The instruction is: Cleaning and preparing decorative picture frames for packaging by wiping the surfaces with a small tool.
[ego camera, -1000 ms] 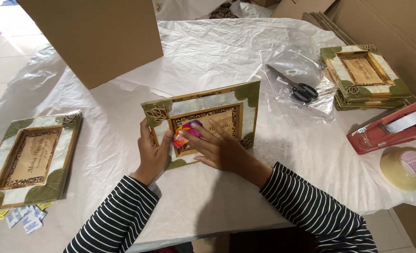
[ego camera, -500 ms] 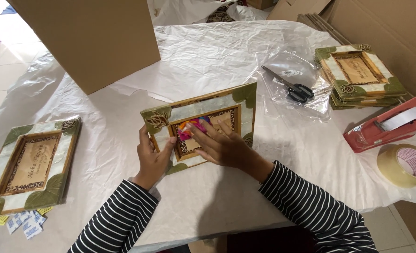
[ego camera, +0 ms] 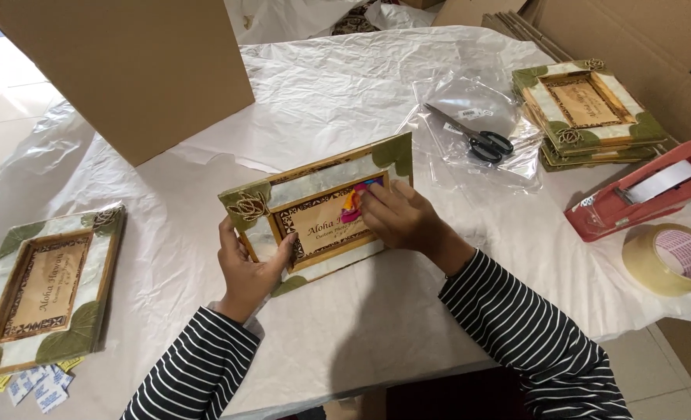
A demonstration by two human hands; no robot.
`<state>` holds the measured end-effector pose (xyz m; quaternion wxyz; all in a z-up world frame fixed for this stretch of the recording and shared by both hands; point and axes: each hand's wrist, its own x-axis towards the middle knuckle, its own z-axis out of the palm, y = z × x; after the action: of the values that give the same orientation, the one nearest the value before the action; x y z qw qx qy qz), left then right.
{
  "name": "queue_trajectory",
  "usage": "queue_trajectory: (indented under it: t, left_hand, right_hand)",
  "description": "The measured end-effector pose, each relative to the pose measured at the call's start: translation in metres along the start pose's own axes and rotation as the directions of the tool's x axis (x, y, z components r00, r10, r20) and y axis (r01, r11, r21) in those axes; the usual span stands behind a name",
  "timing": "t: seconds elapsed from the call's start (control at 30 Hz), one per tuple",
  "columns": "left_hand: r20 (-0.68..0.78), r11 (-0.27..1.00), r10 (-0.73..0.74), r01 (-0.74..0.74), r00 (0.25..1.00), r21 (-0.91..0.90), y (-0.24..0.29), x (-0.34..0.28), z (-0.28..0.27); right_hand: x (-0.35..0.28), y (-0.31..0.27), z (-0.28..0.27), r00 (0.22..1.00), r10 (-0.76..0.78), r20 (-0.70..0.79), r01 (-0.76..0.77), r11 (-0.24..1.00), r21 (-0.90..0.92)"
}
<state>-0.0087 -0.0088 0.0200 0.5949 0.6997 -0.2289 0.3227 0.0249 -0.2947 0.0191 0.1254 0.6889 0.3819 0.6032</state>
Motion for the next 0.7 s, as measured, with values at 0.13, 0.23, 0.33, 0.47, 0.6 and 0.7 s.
queue_trajectory:
  t: [0.13, 0.23, 0.33, 0.47, 0.6, 0.7]
  left_hand:
    - [0.007, 1.000, -0.005, 0.005, 1.000, 0.002, 0.000, 0.001, 0.000]
    - [0.008, 1.000, -0.004, 0.004, 1.000, 0.004, -0.002, 0.000, 0.000]
    - [0.014, 1.000, 0.003, -0.004, 1.000, 0.015, -0.004, 0.001, -0.001]
    - [0.008, 1.000, 0.003, -0.003, 1.000, 0.017, -0.002, -0.001, 0.001]
    - [-0.001, 1.000, -0.013, 0.013, 1.000, 0.014, -0.003, -0.002, 0.002]
    - [-0.001, 1.000, 0.014, -0.014, 1.000, 0.028, -0.001, -0.003, 0.004]
  right_hand:
    - [-0.005, 0.001, 0.006, 1.000, 0.019, 0.007, -0.019, 1.000, 0.020]
    - [-0.019, -0.004, 0.018, 1.000, 0.010, -0.006, -0.010, 0.997, 0.077]
    - [-0.022, -0.008, 0.019, 1.000, -0.003, -0.019, 0.006, 0.986, 0.166]
    - [-0.009, -0.010, 0.012, 0.997, -0.066, -0.027, 0.072, 0.938, 0.339]
    - [0.007, -0.013, 0.000, 0.994, -0.105, -0.021, 0.105, 0.928, 0.358]
    - [-0.002, -0.020, 0.003, 0.991, -0.130, -0.011, 0.125, 0.923, 0.363]
